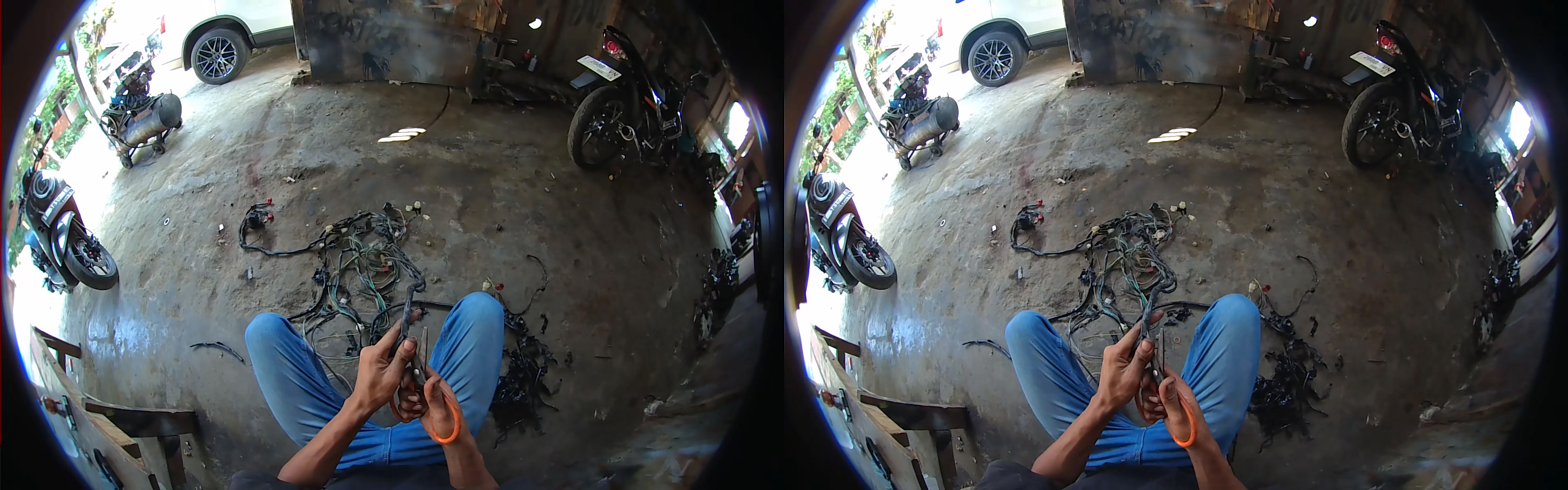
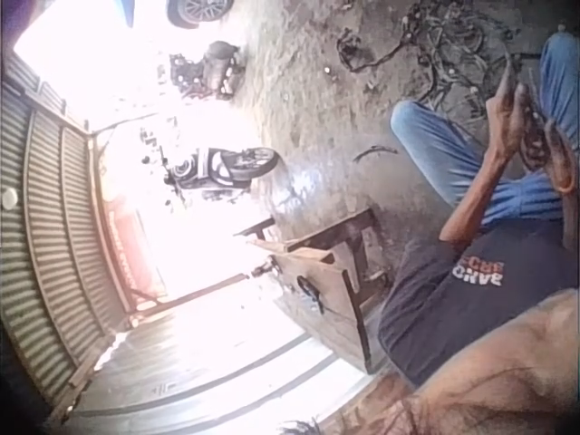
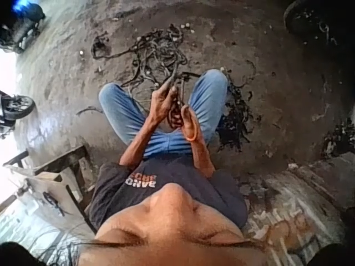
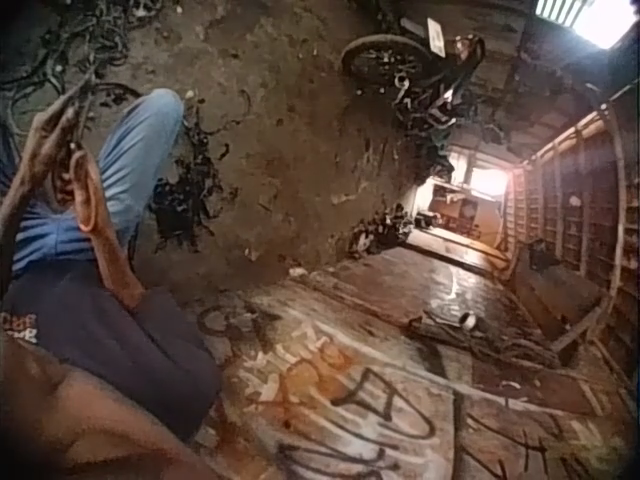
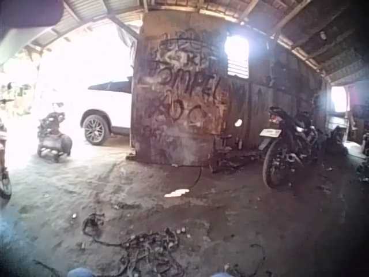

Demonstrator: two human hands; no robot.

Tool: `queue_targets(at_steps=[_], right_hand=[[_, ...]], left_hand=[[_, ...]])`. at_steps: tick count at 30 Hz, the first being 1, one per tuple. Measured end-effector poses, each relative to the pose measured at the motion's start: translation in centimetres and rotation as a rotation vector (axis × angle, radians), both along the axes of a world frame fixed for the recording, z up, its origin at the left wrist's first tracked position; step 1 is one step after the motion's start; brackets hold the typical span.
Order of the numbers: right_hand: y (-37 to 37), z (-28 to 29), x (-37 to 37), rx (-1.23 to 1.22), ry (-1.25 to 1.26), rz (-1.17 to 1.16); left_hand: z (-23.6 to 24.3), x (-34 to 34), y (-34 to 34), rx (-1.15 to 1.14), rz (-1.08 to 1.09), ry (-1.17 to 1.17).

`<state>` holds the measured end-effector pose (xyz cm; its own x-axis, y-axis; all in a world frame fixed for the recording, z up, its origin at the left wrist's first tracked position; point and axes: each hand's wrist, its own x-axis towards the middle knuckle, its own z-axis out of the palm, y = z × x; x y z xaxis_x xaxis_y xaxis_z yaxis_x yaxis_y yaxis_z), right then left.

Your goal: Repairing and cutting a motorcycle wiring harness using scissors.

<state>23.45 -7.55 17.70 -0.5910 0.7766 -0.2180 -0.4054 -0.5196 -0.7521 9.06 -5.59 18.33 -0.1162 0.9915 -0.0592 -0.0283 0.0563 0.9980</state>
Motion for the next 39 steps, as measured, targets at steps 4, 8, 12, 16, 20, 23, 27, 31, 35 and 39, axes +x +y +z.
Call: queue_targets(at_steps=[4,8,12,16,20,23,27,31,35,39], right_hand=[[0.0,0.4,0.0,-0.017,0.011,0.005],[0.0,0.4,-0.2,-0.026,0.017,0.003],[0.0,0.5,-0.3,-0.014,-0.006,-0.033],[-0.1,0.6,-0.4,0.080,-0.036,-0.072],[0.0,1.5,-0.3,0.081,-0.017,0.009],[0.4,1.3,0.7,0.058,0.012,0.114],[0.4,-0.2,1.2,0.046,0.022,0.157],[0.6,-0.2,1.6,0.045,0.016,0.155],[0.6,0.5,1.8,0.049,-0.029,0.159],[0.9,0.0,2.2,0.047,-0.057,0.180]], left_hand=[[0.7,0.2,-0.1,-0.008,0.036,-0.024],[-0.2,0.2,-0.1,0.015,0.081,0.029],[0.6,0.2,0.0,0.013,0.081,0.127],[-0.6,-0.6,0.4,0.142,0.049,0.324],[0.3,-1.8,0.7,0.091,-0.134,-0.023],[0.1,-4.1,1.6,-0.090,-0.372,-0.218],[0.6,-4.7,2.7,-0.008,-0.526,-0.283],[1.2,-5.7,3.2,-0.048,-0.611,-0.252],[1.0,-6.1,3.6,-0.064,-0.670,-0.214],[2.2,-6.4,4.0,-0.240,-0.770,-0.080]])
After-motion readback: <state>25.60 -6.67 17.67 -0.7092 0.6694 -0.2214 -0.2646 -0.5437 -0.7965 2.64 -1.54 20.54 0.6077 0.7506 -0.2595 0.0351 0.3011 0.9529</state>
